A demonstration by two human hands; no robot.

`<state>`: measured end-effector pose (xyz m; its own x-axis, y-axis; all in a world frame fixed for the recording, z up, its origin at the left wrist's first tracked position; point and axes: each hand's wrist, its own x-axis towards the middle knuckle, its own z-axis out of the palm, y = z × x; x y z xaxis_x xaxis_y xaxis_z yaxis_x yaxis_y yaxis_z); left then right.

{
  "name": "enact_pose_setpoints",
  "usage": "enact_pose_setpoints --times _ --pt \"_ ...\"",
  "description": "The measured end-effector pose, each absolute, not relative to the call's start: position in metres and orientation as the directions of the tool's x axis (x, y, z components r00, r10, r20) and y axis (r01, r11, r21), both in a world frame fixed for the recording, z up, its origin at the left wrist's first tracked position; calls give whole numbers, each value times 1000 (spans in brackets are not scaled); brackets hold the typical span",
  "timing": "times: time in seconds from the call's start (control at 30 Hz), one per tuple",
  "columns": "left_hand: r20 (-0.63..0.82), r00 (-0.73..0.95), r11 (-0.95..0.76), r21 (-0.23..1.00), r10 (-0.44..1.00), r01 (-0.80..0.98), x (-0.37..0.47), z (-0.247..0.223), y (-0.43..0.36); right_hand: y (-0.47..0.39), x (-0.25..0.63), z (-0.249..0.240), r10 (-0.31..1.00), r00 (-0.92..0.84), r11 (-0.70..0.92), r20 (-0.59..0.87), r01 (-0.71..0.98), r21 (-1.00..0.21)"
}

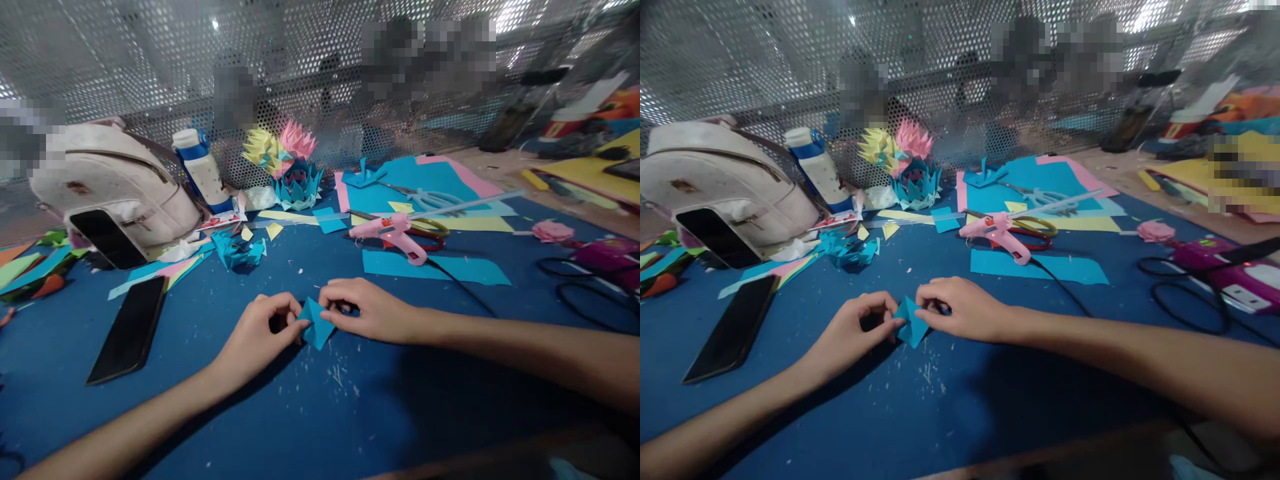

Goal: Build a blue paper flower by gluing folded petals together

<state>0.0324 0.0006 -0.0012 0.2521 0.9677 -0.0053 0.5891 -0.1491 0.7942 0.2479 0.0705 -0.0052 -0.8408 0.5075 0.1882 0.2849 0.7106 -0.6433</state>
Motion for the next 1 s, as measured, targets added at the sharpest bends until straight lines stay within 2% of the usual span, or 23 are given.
enact_pose_setpoints --times 0.07,0.17,0.23,0.43,0.53,0.63,0.7,0.8,1.0 --pt "18 275 -207 707 961 677 32 -1 0 74 249 -7 486 -854 751 186 299 -588" --pt "117 336 -340 571 935 747 27 -3 3 78 251 -9 385 -897 859 219 261 -441" --pt "163 372 -398 541 914 741 22 -5 6 81 252 -10 314 -920 905 234 216 -367" --pt "298 516 -580 586 803 565 13 -9 12 85 254 -11 200 -933 929 299 83 -360" --pt "372 627 -717 500 684 486 11 -9 10 86 255 -13 121 -932 941 342 -2 -338" --pt "409 692 -801 373 595 468 9 -10 7 87 257 -14 95 -938 950 332 -13 -311" --pt "417 709 -823 319 568 471 8 -11 5 87 258 -14 104 -941 956 322 6 -292" --pt "412 706 -817 323 576 478 8 -12 4 87 257 -12 127 -938 961 322 36 -274" --pt "379 573 -687 387 727 615 14 -12 9 86 251 -14 186 -919 960 347 95 -264"
